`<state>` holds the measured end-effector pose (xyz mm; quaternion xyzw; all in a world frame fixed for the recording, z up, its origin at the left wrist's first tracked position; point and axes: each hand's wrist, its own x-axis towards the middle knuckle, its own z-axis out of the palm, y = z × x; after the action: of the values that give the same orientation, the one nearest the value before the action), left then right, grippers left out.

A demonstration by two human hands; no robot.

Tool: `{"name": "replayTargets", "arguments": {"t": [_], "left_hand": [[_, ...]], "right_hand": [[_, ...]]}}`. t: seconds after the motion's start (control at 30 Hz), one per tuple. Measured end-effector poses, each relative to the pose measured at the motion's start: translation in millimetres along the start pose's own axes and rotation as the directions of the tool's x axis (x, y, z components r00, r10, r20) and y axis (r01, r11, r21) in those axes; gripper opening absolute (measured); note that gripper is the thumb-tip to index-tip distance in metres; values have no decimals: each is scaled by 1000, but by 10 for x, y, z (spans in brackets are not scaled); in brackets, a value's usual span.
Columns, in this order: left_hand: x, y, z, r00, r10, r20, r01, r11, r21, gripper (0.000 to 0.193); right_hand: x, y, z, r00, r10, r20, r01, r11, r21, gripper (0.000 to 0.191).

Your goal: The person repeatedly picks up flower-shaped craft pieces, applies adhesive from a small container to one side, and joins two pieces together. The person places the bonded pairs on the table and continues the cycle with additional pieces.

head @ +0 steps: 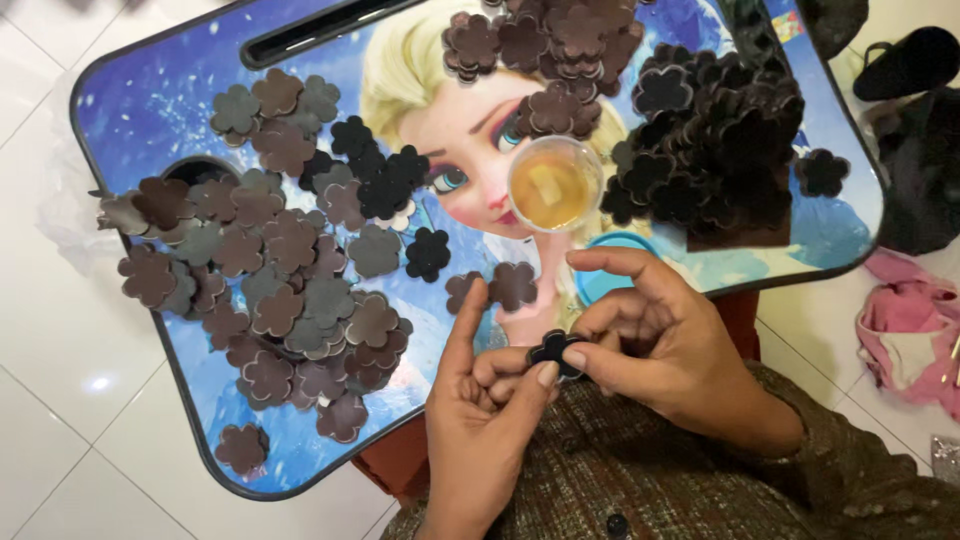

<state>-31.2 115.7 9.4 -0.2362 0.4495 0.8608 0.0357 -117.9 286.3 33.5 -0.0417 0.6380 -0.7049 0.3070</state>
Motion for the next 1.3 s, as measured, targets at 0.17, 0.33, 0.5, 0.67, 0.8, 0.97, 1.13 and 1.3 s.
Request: {"name": "replayTargets", "arguments": {"t": [0.17, 0.33, 0.5, 0.67, 0.8, 0.97, 1.13, 1.3], "left_hand": [[-53, -114, 81, 1000, 6, -23, -6, 999, 34, 92], [-71, -168, 94, 1000, 10, -14, -9, 998, 61, 92], [-54, -196, 91, 999, -16, -31, 17, 999, 38, 90], [-33, -222, 63, 1000, -8, -29, 10, 998, 64, 89], [-16, -204, 17, 1000, -16, -17, 18, 994, 112, 87], [-21, -131, -51, 999, 37, -32, -33, 995, 93, 70], [-34, -161, -33, 997, 80, -10, -79, 992, 93, 79], [-2, -194, -28, 995, 86, -54, -80, 990, 114, 81]], "right_hand": [[-104, 53, -93, 1000, 22, 6, -23, 999, 30, 74], [-158, 84, -128, 999, 35, 2, -35, 999, 27, 75], [-146, 95, -146, 999, 36, 24, -37, 999, 23, 76], [-124, 111, -149, 999, 43, 30, -44, 999, 28, 77], [-100, 126, -127, 999, 44, 14, -44, 999, 22, 78], [-90, 128, -135, 999, 37, 26, -37, 999, 4, 77], [-84, 154, -115, 998, 45, 43, -45, 999, 8, 79], [-87, 120, -140, 1000, -10, 5, 10, 1000, -8, 75]]}}
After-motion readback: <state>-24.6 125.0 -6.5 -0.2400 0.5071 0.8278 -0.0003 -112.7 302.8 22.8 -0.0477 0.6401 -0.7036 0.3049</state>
